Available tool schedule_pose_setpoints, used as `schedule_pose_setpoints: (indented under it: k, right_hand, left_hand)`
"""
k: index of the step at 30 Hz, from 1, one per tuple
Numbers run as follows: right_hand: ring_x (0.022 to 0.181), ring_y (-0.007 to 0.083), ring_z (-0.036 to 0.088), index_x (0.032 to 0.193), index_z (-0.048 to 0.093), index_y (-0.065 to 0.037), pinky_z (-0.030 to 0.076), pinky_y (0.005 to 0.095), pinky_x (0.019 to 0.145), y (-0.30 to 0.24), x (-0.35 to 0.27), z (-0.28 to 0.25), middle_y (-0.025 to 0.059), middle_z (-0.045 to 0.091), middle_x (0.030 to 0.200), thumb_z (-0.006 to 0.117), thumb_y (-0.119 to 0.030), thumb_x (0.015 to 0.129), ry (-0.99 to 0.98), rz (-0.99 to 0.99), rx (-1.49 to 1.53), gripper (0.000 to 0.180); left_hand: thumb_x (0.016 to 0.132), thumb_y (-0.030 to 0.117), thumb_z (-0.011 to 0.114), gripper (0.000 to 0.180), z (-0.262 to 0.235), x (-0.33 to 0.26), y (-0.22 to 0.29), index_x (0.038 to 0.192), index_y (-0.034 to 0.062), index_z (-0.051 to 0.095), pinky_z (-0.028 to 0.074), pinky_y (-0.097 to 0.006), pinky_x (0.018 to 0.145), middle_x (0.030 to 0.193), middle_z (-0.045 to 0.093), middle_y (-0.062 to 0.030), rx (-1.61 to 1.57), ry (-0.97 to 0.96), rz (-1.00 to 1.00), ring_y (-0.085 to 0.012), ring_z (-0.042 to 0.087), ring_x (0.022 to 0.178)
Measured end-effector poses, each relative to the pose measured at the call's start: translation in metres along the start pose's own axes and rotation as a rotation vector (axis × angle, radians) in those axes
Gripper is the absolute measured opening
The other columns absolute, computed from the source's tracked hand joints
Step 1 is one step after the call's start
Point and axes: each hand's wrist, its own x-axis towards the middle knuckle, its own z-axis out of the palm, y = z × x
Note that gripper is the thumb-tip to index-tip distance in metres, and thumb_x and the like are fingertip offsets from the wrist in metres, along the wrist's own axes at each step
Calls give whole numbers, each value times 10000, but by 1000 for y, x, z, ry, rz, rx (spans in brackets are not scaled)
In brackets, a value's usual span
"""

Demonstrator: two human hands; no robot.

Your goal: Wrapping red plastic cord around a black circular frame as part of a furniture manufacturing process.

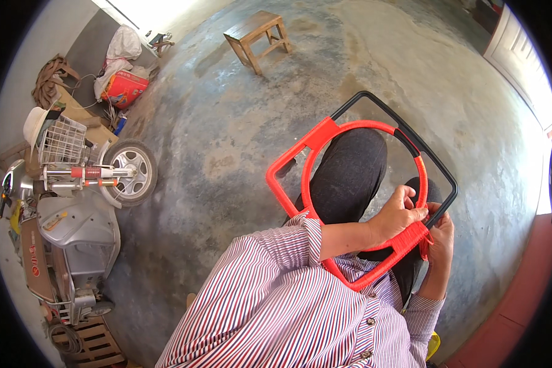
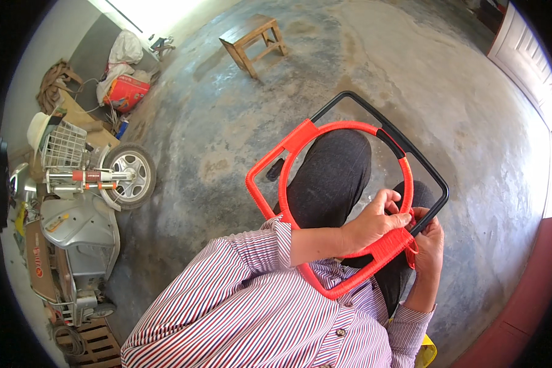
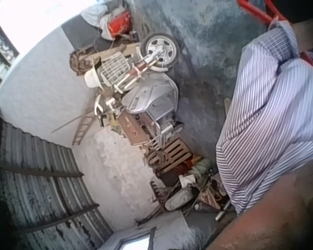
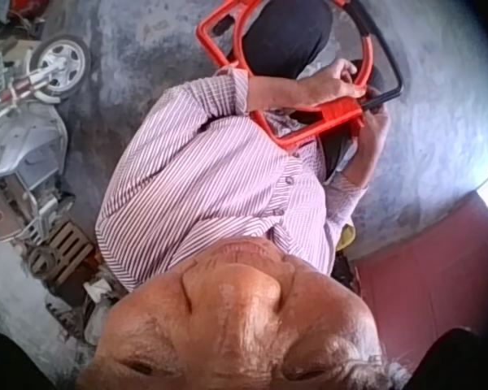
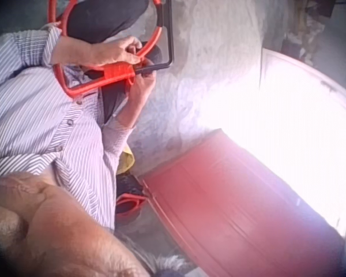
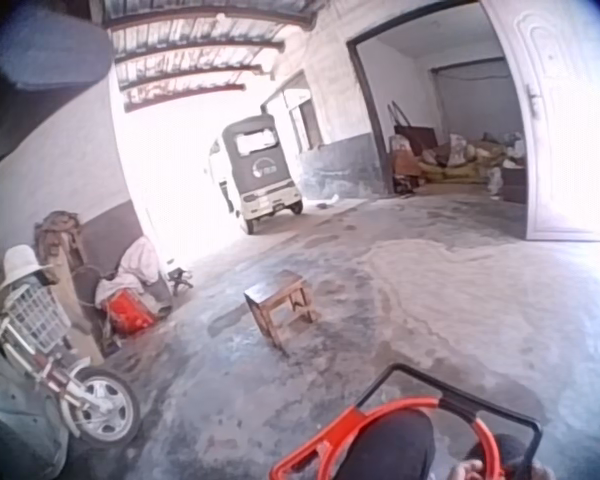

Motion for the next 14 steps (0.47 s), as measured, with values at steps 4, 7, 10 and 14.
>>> schedule_pose_setpoints:
  k: [4,7,10,14]
  right_hand:
    - [838,107,622,1081,599,9,522,238,752,-4,-5,1,42,650,968,718,30,807,-18,40,-1,299]
    - [831,98,619,1081,600,9,522,239,753,-6,-8,-3,32,646,953,708,34,805,-39,72,-45,297]
    - [828,89,614,1083,601,8,520,239,751,-11,-10,-5,20,642,946,684,47,802,-51,75,-109,296]
    - [859,91,596,1139,597,-31,512,249,772,-15,-11,-16,13,634,969,678,20,796,30,7,-622,355]
  left_hand:
    - [926,109,634,252,-2,7,-6,1119,44,486,519,-263,732,959,574,-64,30,-149,-88,-115,601,830]
    - [922,65,623,217,-5,12,-11,1103,36,506,542,-263,704,949,604,-70,-9,-162,-129,-119,633,800]
    - [920,47,616,191,-5,12,-7,1087,29,525,556,-270,722,956,614,-76,-86,-169,-177,-128,647,808]
    - [923,45,606,212,-8,17,-14,1117,20,523,563,-274,746,978,622,-81,-128,-200,-176,-140,661,837]
